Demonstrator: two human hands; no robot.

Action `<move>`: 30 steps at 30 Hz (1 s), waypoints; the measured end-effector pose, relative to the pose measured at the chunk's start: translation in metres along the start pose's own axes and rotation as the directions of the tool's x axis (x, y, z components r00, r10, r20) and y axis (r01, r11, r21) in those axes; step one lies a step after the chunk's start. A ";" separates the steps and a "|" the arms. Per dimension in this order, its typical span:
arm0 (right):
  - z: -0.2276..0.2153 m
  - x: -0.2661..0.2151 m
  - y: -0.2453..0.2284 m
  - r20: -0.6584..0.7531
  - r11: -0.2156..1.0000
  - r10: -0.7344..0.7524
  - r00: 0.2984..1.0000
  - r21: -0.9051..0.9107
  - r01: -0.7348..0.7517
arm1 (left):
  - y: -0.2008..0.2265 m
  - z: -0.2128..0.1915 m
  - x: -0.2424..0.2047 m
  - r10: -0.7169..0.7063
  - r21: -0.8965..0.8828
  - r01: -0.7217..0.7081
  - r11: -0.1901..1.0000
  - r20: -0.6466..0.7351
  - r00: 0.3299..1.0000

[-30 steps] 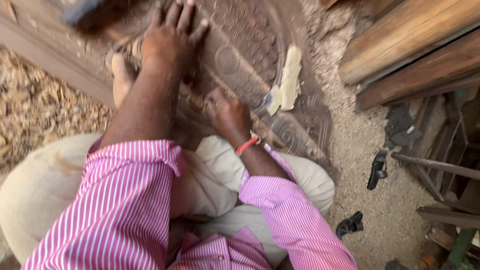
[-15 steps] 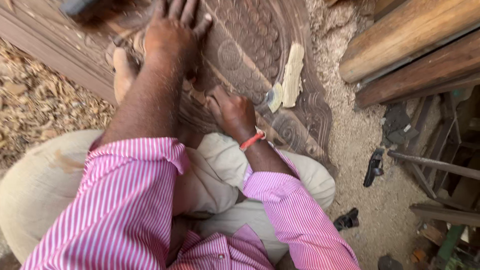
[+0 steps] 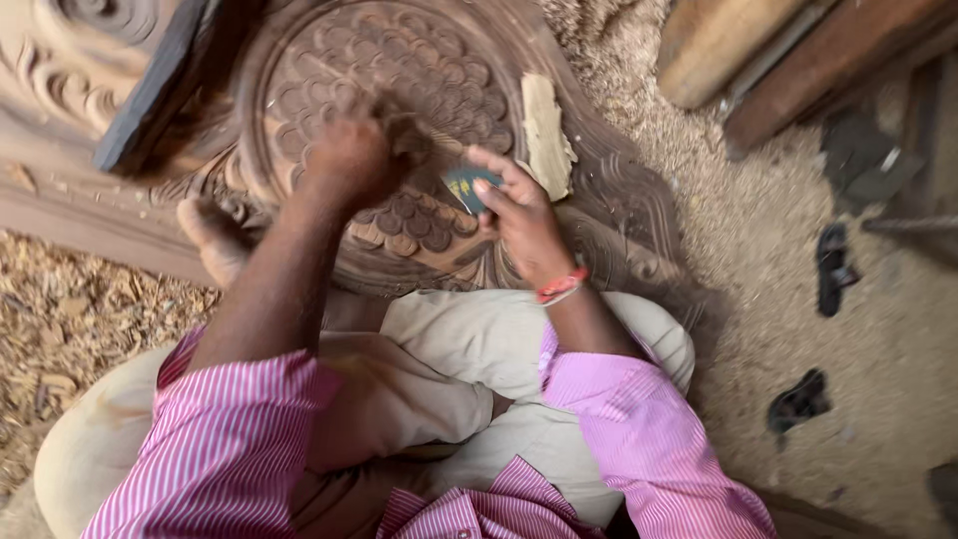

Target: The person carves a floral pattern into a wooden piece using a chisel and mallet. They then smooth the carved surface with a sanding block and apply a liquid finish from a bottle using a brush.

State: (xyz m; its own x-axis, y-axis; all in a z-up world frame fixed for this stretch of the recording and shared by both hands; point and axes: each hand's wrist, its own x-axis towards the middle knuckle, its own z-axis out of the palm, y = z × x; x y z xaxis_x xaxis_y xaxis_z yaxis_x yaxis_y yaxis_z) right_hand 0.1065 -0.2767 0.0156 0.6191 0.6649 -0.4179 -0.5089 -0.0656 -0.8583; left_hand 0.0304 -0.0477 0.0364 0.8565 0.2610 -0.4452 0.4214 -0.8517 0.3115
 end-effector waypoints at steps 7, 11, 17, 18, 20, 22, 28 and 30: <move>-0.018 0.040 0.001 0.196 0.863 0.064 0.978 0.481 -0.153 | 0.050 0.007 -0.016 0.160 -0.967 -0.093 0.237 -0.056 0.986; -0.020 0.041 -0.018 0.270 0.883 0.308 0.912 0.276 -0.380 | 0.041 0.014 -0.006 0.146 -0.974 -0.210 0.085 -0.196 0.970; -0.087 0.038 -0.064 -0.055 0.851 -0.498 0.865 -0.220 0.476 | 0.045 0.013 -0.020 -0.026 -0.189 0.028 0.982 0.011 1.000; -0.093 0.031 -0.071 -0.080 0.866 -0.483 0.872 -0.193 0.462 | 0.047 0.017 -0.026 0.071 -0.096 -0.074 0.993 -0.033 0.997; -0.103 0.018 -0.081 -0.135 0.890 -0.450 0.883 -0.143 0.432 | 0.052 0.033 -0.037 0.284 0.097 -0.275 0.956 -0.086 0.955; -0.101 0.017 -0.084 -0.158 0.808 -0.573 0.804 -0.274 0.522 | 0.054 0.050 -0.042 0.282 0.359 -0.260 0.896 -0.007 0.959; -0.097 0.016 -0.090 -0.105 0.648 -0.711 0.695 -0.482 0.590 | 0.061 0.080 -0.054 0.527 0.710 -0.373 0.597 0.003 0.850; -0.100 0.015 -0.089 -0.112 0.590 -0.742 0.661 -0.577 0.565 | 0.062 0.083 -0.058 0.544 0.770 -0.391 0.504 0.068 0.836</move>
State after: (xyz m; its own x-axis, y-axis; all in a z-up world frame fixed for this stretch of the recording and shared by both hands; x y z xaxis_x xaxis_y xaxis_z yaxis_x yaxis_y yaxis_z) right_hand 0.2208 -0.3356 0.0559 0.8538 0.4046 0.3276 0.3945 -0.0923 -0.9142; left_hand -0.0178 -0.1538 0.0119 0.9252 -0.2761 -0.2602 -0.3518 -0.8812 -0.3159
